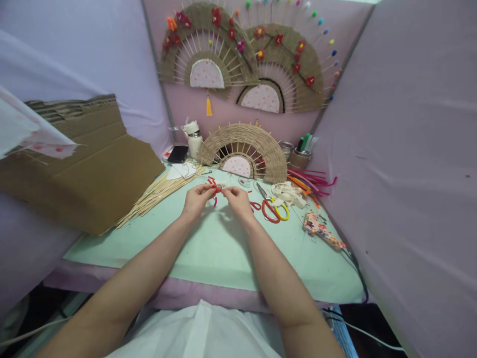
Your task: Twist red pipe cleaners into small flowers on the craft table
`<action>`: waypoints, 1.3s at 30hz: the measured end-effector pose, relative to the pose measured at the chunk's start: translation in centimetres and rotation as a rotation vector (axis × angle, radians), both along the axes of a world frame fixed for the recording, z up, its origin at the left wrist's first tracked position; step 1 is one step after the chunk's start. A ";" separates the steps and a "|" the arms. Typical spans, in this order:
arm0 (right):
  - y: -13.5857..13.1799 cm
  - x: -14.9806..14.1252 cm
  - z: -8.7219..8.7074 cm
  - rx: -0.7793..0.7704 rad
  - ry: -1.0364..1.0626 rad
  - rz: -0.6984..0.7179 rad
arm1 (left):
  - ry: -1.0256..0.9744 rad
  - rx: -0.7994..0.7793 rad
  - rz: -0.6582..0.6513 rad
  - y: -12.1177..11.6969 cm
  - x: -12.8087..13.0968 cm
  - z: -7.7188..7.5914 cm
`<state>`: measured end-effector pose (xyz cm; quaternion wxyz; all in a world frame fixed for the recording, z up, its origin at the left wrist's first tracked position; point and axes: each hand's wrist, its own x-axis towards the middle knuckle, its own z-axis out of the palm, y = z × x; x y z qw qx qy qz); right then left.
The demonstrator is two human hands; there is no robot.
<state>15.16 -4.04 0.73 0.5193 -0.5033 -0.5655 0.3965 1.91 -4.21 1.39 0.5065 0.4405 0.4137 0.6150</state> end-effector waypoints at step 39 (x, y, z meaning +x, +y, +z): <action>-0.6 1.6 1.3 0.655 -0.514 -0.056 | -0.203 -0.230 -0.435 -0.6 -1.0 0.9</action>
